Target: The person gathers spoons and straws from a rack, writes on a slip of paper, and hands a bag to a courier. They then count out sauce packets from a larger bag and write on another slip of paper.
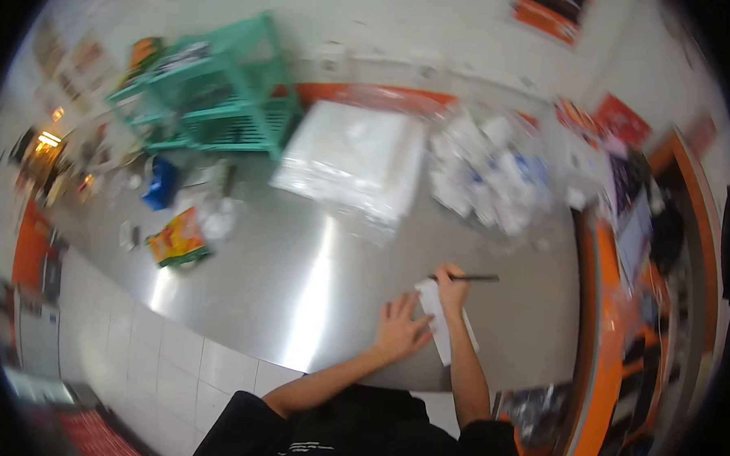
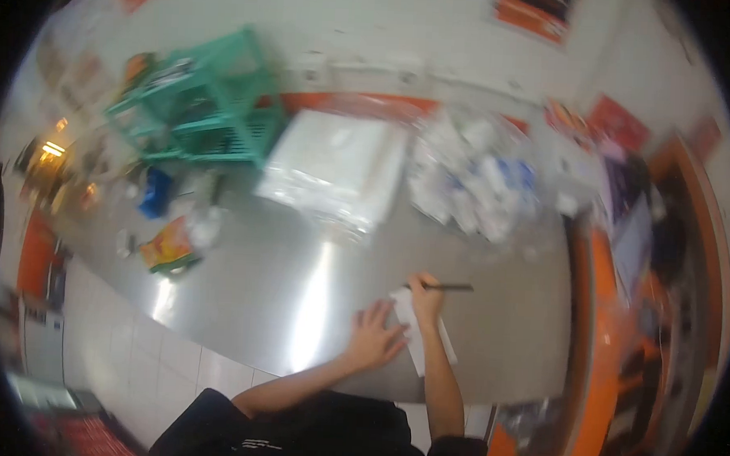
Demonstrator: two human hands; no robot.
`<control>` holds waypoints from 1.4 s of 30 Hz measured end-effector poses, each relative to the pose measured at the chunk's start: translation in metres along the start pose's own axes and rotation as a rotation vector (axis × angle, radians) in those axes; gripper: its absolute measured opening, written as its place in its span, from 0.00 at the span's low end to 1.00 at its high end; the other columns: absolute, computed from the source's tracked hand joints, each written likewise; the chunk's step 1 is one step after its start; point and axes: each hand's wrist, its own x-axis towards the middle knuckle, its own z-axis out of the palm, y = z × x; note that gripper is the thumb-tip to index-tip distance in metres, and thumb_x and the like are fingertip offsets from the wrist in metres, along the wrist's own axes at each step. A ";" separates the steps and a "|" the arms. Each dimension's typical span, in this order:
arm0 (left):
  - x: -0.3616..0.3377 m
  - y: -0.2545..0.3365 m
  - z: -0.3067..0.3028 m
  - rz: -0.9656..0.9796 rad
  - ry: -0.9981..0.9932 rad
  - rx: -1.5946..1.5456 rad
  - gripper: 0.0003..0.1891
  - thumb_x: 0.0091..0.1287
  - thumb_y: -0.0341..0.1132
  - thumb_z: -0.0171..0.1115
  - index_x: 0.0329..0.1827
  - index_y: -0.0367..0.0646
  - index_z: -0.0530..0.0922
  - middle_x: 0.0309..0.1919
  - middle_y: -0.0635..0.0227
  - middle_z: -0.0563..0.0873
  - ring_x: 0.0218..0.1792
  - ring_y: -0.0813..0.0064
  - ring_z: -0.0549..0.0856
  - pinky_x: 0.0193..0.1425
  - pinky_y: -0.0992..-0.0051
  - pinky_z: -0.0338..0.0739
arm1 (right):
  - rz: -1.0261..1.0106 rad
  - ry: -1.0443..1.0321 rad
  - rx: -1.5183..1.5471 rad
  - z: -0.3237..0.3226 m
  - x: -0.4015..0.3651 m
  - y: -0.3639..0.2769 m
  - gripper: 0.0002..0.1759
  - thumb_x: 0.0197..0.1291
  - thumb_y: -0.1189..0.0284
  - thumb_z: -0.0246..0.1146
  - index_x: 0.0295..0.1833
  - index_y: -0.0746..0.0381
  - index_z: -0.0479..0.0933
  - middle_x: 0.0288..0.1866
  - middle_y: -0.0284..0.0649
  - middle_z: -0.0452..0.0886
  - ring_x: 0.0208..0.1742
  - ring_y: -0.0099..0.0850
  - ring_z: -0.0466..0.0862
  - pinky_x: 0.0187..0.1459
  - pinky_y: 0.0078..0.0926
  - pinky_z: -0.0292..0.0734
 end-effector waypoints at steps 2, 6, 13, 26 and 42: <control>-0.004 -0.013 -0.017 -0.037 -0.005 0.030 0.15 0.57 0.49 0.54 0.44 0.57 0.76 0.59 0.57 0.62 0.61 0.53 0.57 0.53 0.43 0.54 | 0.037 0.002 0.082 0.017 -0.005 0.002 0.15 0.55 0.73 0.56 0.17 0.64 0.67 0.15 0.28 0.67 0.20 0.15 0.64 0.21 0.16 0.59; -0.023 -0.061 -0.047 -0.112 -0.022 0.065 0.13 0.58 0.49 0.53 0.41 0.55 0.77 0.59 0.59 0.63 0.62 0.55 0.56 0.53 0.41 0.53 | 0.082 -0.017 0.140 0.084 -0.023 -0.010 0.19 0.60 0.65 0.53 0.19 0.63 0.67 0.16 0.29 0.68 0.19 0.16 0.64 0.22 0.14 0.59; -0.019 -0.232 -0.155 -0.195 0.318 0.135 0.11 0.53 0.37 0.57 0.40 0.51 0.75 0.52 0.61 0.69 0.56 0.55 0.63 0.53 0.50 0.58 | 0.095 -0.300 0.282 0.208 -0.011 -0.062 0.21 0.59 0.61 0.53 0.18 0.64 0.68 0.16 0.33 0.70 0.19 0.20 0.68 0.21 0.20 0.61; 0.133 -0.488 -0.422 -0.355 0.310 0.508 0.30 0.50 0.45 0.62 0.54 0.40 0.64 0.46 0.55 0.74 0.53 0.59 0.70 0.56 0.58 0.60 | -0.159 -0.495 -1.009 0.190 -0.029 -0.128 0.20 0.40 0.59 0.67 0.37 0.61 0.74 0.32 0.41 0.77 0.35 0.38 0.77 0.35 0.34 0.70; -0.052 -0.289 -0.332 -0.299 -0.139 -0.850 0.20 0.63 0.44 0.50 0.52 0.40 0.69 0.37 0.61 0.79 0.38 0.72 0.76 0.44 0.77 0.69 | 0.070 -0.222 0.766 0.335 -0.087 -0.188 0.25 0.53 0.75 0.60 0.55 0.65 0.59 0.43 0.44 0.74 0.42 0.33 0.77 0.42 0.27 0.73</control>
